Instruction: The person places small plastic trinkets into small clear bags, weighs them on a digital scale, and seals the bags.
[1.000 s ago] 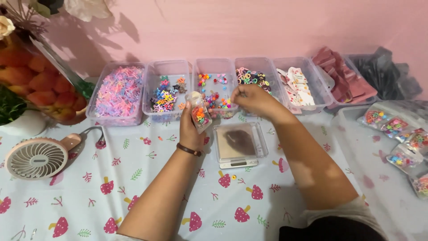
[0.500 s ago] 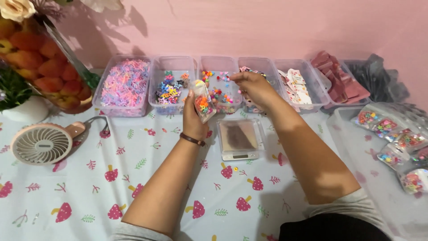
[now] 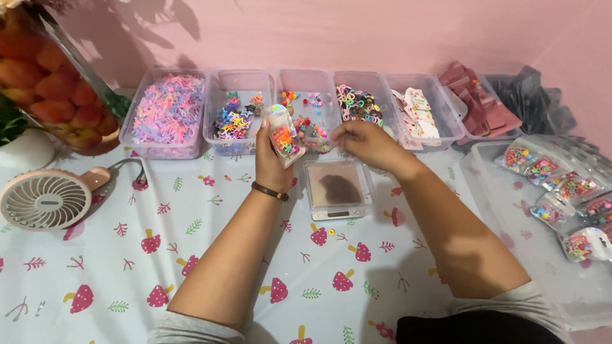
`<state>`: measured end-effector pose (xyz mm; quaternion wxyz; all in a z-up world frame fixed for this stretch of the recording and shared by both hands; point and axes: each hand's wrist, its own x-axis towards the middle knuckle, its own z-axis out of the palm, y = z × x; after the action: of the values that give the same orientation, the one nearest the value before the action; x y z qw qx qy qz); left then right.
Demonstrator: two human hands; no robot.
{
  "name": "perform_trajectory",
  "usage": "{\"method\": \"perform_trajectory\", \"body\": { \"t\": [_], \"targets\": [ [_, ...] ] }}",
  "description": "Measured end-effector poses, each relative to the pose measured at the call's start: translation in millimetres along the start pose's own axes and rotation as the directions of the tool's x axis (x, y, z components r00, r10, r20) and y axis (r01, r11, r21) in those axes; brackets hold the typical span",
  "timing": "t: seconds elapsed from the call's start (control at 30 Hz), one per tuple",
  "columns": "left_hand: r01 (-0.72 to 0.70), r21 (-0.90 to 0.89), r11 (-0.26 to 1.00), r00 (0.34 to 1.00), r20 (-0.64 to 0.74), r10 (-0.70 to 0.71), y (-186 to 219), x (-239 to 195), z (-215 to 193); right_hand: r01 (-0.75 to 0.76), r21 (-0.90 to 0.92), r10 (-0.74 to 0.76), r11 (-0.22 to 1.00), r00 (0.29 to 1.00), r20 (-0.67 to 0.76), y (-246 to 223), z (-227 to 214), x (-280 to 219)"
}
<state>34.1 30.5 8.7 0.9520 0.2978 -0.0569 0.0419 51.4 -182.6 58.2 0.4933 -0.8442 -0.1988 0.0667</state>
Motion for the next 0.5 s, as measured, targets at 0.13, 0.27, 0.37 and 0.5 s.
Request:
{"method": "perform_trajectory", "body": {
  "t": [0.13,0.27,0.37,0.5],
  "targets": [
    [0.007,0.025,1.000,1.000,0.007,-0.007,-9,2,-6,-0.057,-0.323,0.107,0.945,0.985,0.138,-40,-5,-17],
    [-0.001,0.036,0.999,1.000,0.011,0.001,-7,2,-8,-0.166,-0.423,0.280,0.891,0.934,0.223,-36,6,-7],
    [-0.001,0.039,0.999,1.000,0.010,0.001,-9,2,-12,-0.163,-0.435,0.303,0.885,0.913,0.273,-8,13,12],
    [0.015,0.026,1.000,1.000,0.008,-0.015,-13,7,-18,-0.152,-0.449,0.305,0.880,0.907,0.290,-10,10,25]
  ]
}}
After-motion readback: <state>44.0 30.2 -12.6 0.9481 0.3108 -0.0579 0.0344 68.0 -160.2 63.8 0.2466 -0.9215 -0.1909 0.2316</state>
